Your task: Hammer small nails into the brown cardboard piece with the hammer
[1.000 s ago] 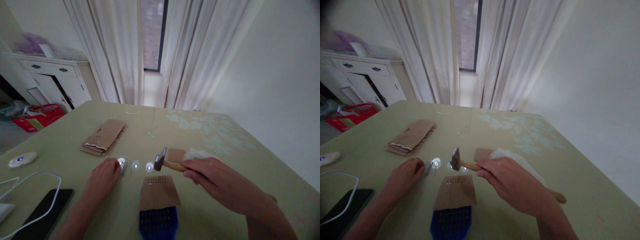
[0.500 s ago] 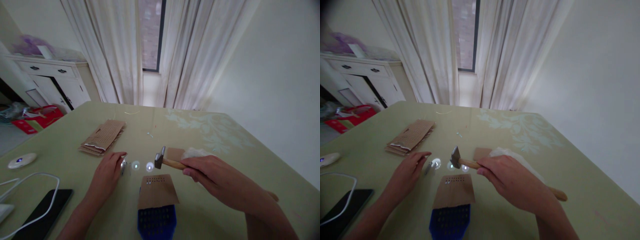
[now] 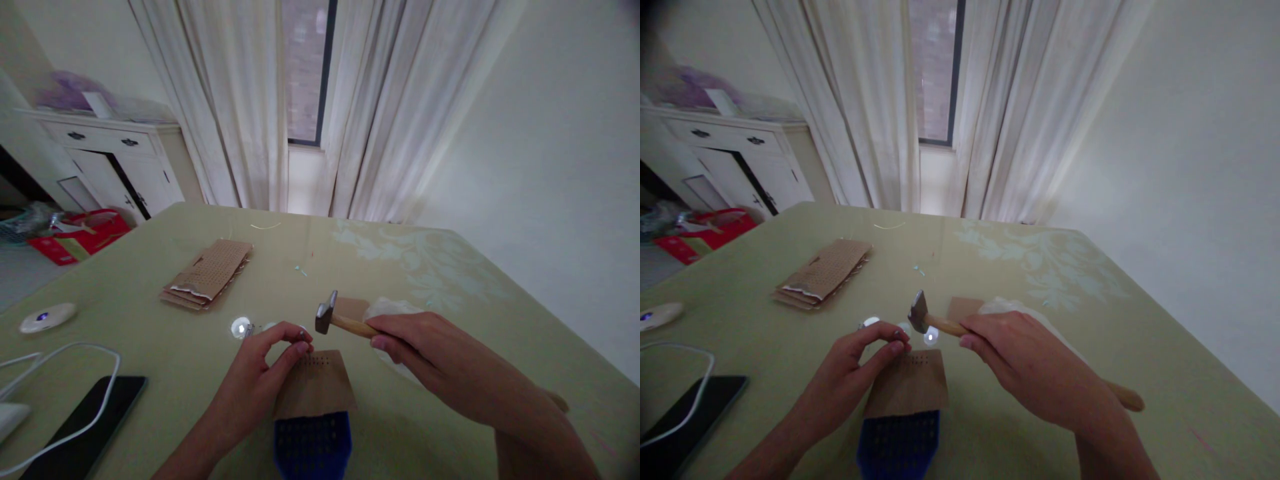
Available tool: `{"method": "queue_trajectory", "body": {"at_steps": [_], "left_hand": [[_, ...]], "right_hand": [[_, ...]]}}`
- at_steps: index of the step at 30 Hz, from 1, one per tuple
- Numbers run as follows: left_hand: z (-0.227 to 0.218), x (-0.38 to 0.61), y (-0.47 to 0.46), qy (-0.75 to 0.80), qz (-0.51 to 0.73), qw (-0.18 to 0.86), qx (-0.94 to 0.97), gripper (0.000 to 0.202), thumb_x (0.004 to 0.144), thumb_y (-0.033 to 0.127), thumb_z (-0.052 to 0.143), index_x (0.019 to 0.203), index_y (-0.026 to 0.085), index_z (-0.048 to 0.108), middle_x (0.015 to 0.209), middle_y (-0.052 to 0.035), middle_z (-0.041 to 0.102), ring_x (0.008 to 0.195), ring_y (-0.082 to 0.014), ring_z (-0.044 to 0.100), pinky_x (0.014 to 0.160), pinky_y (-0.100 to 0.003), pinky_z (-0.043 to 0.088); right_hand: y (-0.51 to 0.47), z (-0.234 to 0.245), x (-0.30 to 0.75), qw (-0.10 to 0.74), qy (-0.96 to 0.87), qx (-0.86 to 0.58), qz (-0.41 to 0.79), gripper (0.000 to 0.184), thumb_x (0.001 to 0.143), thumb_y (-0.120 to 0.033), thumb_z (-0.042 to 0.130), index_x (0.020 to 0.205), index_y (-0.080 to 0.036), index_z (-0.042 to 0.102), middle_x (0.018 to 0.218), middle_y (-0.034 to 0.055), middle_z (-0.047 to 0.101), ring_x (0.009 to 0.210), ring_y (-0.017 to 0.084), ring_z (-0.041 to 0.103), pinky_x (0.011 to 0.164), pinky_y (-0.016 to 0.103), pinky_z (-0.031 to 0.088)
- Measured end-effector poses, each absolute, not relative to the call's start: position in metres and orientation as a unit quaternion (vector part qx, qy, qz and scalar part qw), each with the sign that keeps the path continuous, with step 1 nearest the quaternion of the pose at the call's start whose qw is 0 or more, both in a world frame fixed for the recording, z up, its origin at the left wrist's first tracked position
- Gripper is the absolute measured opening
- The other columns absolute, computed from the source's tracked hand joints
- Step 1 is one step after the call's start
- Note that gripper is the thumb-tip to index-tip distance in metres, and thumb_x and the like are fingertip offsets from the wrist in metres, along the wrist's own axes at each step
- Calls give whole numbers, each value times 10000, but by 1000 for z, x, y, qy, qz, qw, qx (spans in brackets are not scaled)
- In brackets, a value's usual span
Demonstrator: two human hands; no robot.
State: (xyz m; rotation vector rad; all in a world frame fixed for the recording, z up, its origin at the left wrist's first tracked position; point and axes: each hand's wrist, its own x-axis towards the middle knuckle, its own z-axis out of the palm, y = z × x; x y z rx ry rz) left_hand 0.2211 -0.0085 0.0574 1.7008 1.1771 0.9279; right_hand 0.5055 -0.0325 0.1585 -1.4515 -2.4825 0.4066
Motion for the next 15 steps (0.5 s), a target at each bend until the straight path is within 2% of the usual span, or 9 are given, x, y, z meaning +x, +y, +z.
{"method": "queue_trajectory", "body": {"at_steps": [4,15], "left_hand": [[48,216,-7,470,388,436,662,240,1010,429,648,976,270,825,947,-17,843,899,-225,763,859,-320,592],[50,212,-9,458,359,441,683,224,1003,398,658,912,287,831,912,-2,846,874,-217,764,809,-298,582]], "right_hand": [[-32,162,503,115,-846,-501,142,445,1184,-458,414,1105,-241,794,1053,84,836,933,276,776,849,401,568],[-33,156,508,108,-855,-489,135,442,1194,-468,403,1185,-243,784,1111,84,835,964,282,783,856,408,571]]}}
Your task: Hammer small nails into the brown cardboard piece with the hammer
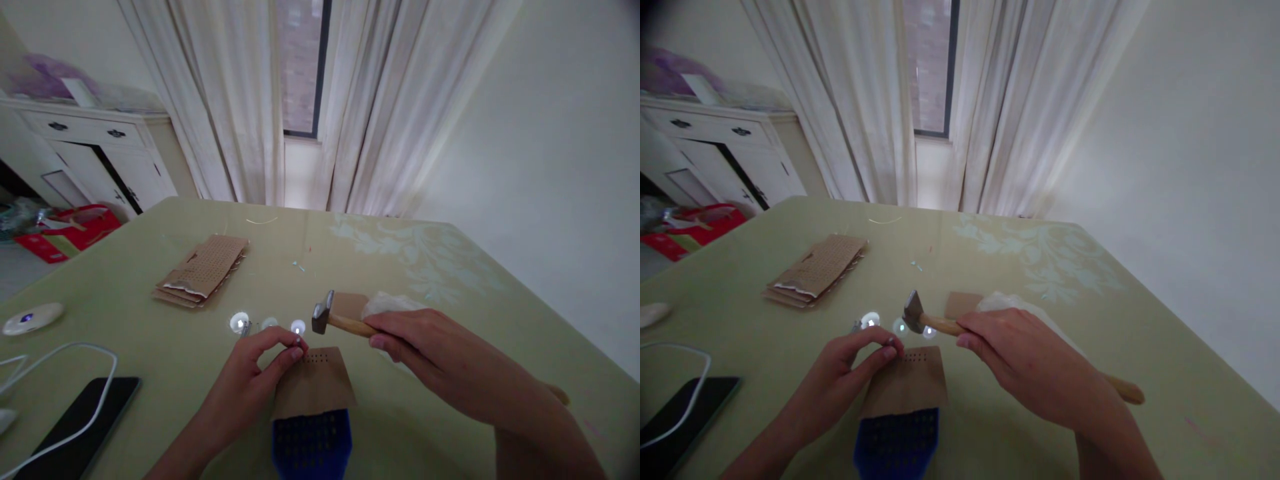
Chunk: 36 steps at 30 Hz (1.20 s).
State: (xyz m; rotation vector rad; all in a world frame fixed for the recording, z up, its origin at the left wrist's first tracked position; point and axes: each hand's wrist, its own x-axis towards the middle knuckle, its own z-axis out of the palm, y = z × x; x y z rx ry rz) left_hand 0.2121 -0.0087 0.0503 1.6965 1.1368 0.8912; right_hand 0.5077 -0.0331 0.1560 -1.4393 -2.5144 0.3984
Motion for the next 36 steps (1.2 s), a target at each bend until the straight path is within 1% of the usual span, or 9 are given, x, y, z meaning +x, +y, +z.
{"method": "queue_trajectory", "body": {"at_steps": [6,13,17,22,27,32,36], "left_hand": [[45,210,-9,441,348,426,709,190,1031,373,669,938,297,816,944,14,844,902,-204,761,848,-294,563],[45,211,-10,430,358,419,714,189,1033,351,676,927,287,819,937,12,848,895,-198,770,830,-279,566],[43,212,-9,416,369,410,723,174,1036,327,683,937,285,820,950,12,851,902,-192,774,833,-269,567],[41,211,-9,403,374,400,733,181,1056,311,670,941,289,808,937,19,843,880,-178,764,813,-248,555],[42,211,-11,399,371,398,738,181,1062,312,664,943,283,797,937,17,838,877,-177,759,817,-243,551],[44,212,-10,389,372,399,743,205,1071,306,645,934,272,793,925,9,836,868,-181,763,811,-245,553],[44,212,-10,389,380,396,740,191,1062,292,658,922,275,788,898,20,829,843,-170,758,792,-232,547]], "right_hand": [[-32,157,506,92,-853,-491,153,381,1189,-434,439,1154,-246,769,1121,75,830,975,274,776,874,404,561],[-33,157,507,99,-852,-491,151,397,1190,-431,437,1110,-242,777,1090,79,830,945,262,776,850,380,560],[-31,155,507,101,-855,-487,146,401,1191,-448,427,1154,-241,769,1121,80,833,976,274,778,872,395,556],[-32,155,508,97,-856,-486,147,442,1196,-474,389,1118,-249,762,1147,80,836,992,286,780,864,405,554],[-32,155,508,88,-853,-489,160,411,1192,-469,414,1107,-256,756,1167,69,835,1005,283,781,883,409,553],[-31,154,508,99,-854,-487,151,397,1191,-447,425,1145,-250,767,1167,74,837,1011,284,783,879,409,557],[-31,155,507,93,-854,-489,153,396,1190,-442,429,1134,-245,768,1154,70,838,998,286,782,881,418,553]]}}
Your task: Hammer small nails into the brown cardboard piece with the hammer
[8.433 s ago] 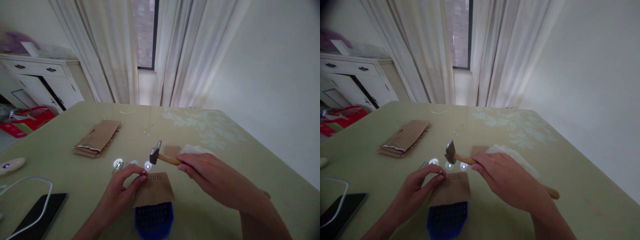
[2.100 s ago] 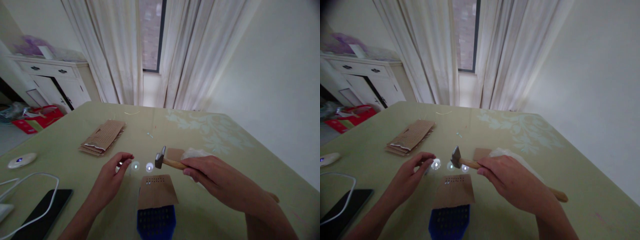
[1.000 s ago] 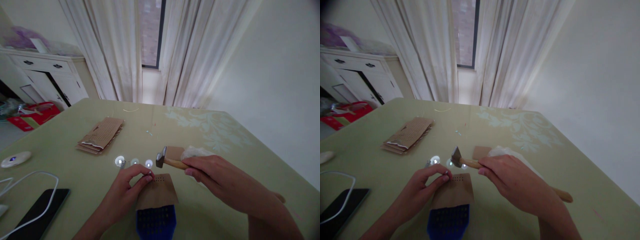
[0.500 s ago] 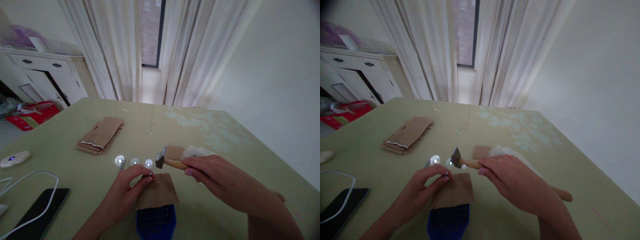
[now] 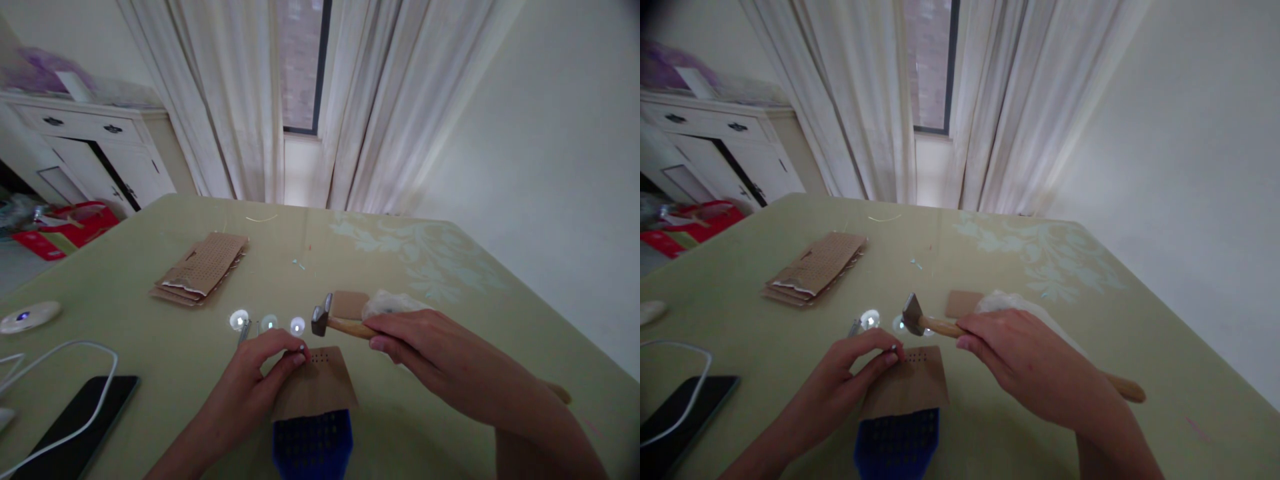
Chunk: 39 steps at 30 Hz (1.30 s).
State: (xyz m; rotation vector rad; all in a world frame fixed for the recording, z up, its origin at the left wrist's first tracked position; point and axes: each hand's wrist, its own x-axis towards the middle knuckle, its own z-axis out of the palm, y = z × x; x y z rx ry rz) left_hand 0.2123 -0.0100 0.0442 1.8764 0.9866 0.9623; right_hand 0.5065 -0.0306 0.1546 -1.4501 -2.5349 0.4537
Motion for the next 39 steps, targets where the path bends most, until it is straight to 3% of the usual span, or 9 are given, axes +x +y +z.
{"method": "queue_trajectory", "body": {"at_steps": [22,32,36,39], "left_hand": [[44,212,-12,387,370,402,743,197,1069,291,646,945,278,798,931,14,836,881,-172,766,834,-240,556],[43,212,-13,377,374,364,765,193,1073,277,652,968,287,814,968,-14,836,922,-207,769,863,-287,568],[41,211,-12,381,373,348,771,169,1047,244,684,937,286,805,960,-9,835,906,-209,760,844,-283,557],[40,211,-11,382,376,347,770,161,1045,252,693,950,296,815,945,-3,842,895,-207,767,844,-280,559]], "right_hand": [[-30,156,506,80,-845,-498,177,343,1185,-402,464,1127,-241,762,1100,58,828,981,261,764,883,384,526],[-41,168,508,151,-840,-486,191,364,1184,-466,464,1253,-246,746,1000,54,811,886,237,747,760,337,517],[-45,167,502,128,-860,-460,181,385,1190,-473,437,1157,-272,764,1051,42,837,932,249,767,841,360,529],[-46,167,501,150,-863,-458,153,393,1194,-472,422,1198,-274,761,1111,50,842,961,252,771,863,361,531]]}}
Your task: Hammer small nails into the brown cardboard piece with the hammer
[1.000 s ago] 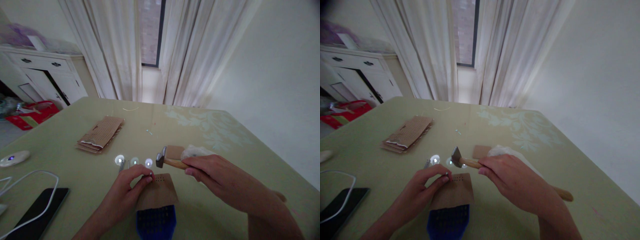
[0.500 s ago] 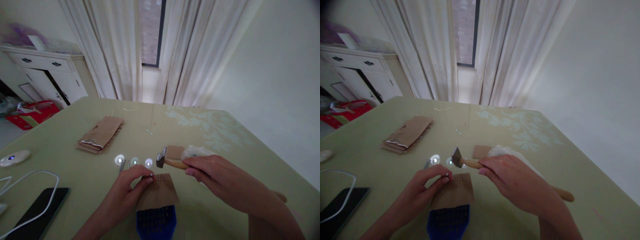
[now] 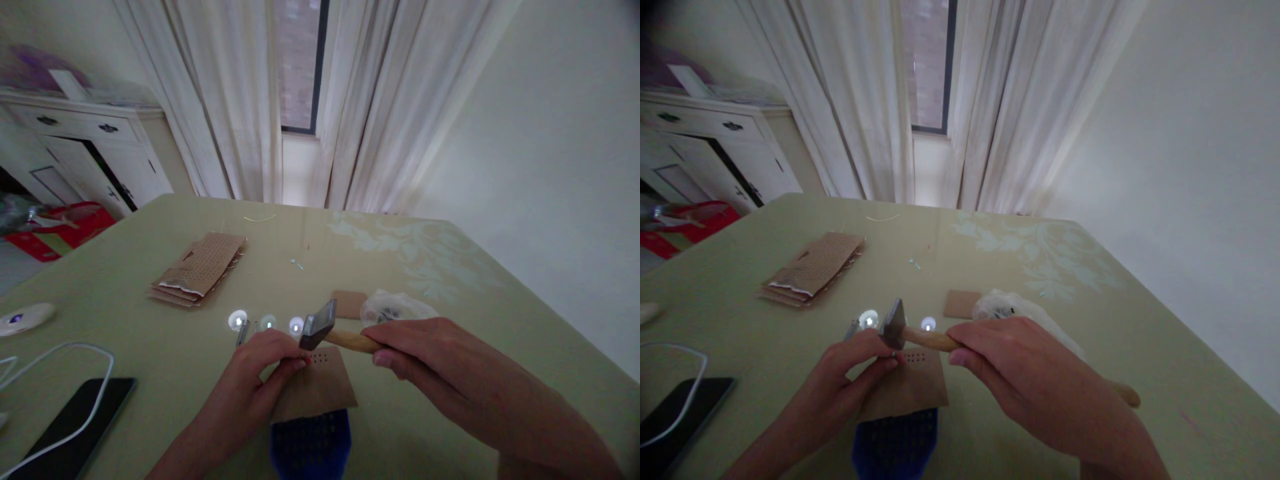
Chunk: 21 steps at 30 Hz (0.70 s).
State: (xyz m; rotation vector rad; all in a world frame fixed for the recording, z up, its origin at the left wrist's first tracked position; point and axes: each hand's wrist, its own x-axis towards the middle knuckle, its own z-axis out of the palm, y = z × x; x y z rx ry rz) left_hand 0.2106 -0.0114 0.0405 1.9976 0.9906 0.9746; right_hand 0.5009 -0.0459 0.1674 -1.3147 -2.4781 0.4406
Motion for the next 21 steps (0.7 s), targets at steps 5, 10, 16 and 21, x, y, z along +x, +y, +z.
{"method": "queue_trajectory", "body": {"at_steps": [5,10,16,21], "left_hand": [[42,210,-11,374,375,350,772,169,1052,262,677,963,284,819,960,-18,845,905,-212,775,837,-282,566],[39,207,-11,368,359,340,787,192,1044,228,659,978,291,828,967,-33,843,909,-227,774,835,-296,572],[39,209,-12,378,358,353,778,182,1053,251,655,974,291,813,964,-23,842,901,-215,777,837,-280,575],[42,210,-9,387,357,385,758,191,1052,309,661,937,274,810,927,-24,843,865,-220,772,803,-279,570]], "right_hand": [[-43,168,501,146,-855,-464,178,335,1191,-434,461,1189,-270,752,1002,23,834,900,229,761,822,336,523],[-42,166,498,119,-869,-450,169,390,1199,-444,415,1148,-264,757,1133,45,849,975,262,781,867,378,525],[-45,165,504,149,-861,-461,155,424,1194,-506,403,1254,-281,758,1147,57,845,991,262,777,871,377,531],[-31,147,492,138,-816,-521,210,332,1178,-461,476,1196,-238,721,1060,59,790,976,249,726,854,364,502]]}}
